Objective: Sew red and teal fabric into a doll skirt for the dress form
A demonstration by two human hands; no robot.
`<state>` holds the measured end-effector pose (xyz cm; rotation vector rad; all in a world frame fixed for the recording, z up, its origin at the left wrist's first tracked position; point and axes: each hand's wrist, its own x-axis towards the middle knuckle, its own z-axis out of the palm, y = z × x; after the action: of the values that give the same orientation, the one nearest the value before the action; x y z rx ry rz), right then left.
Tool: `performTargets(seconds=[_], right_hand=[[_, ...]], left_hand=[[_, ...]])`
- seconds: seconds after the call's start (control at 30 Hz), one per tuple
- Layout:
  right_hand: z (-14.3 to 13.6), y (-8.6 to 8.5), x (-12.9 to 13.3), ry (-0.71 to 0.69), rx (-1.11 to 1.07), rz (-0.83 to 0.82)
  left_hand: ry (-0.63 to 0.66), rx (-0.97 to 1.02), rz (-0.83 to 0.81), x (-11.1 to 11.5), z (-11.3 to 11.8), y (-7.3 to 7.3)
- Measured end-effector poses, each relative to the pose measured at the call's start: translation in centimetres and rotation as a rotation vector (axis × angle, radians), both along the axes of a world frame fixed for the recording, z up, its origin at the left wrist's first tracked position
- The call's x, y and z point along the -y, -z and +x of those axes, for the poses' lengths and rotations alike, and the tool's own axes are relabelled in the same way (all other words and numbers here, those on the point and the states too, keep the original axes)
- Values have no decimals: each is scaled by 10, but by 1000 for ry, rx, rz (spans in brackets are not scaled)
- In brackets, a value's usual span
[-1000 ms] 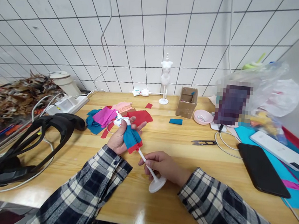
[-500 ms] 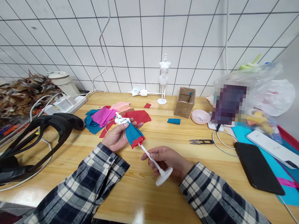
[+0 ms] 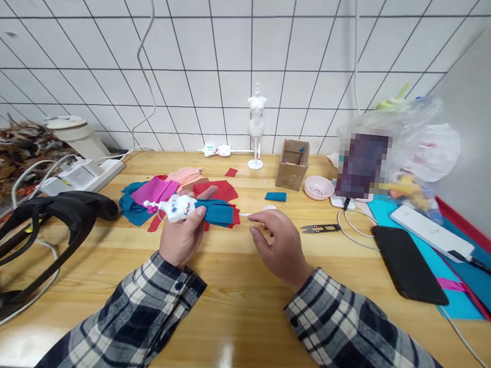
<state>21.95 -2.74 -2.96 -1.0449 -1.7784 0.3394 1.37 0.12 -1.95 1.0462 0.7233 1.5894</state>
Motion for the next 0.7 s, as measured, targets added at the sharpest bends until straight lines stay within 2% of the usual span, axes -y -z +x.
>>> performTargets(seconds=[0.07,0.27,0.37,0.43,0.5,0.6,0.7], right_hand=[[-3,3,3,-1,-2,-28],[-8,4,5,18,-184,-254],[-12,4,4,-34,-475,-542],[-15,4,3,-141,-669,-757],[-16,5,2,-244,-798,-885],[-17,6,1,-276,-954,-953],[-16,7,0,-270,-1011,-922]], left_hand=[[2,-28,26,5,6,2],[13,-150,133,14,7,2],[8,-199,152,17,8,2],[7,-233,159,19,9,1],[-2,-251,167,22,11,0],[-2,-241,151,26,14,-3],[5,-226,139,26,15,-4]])
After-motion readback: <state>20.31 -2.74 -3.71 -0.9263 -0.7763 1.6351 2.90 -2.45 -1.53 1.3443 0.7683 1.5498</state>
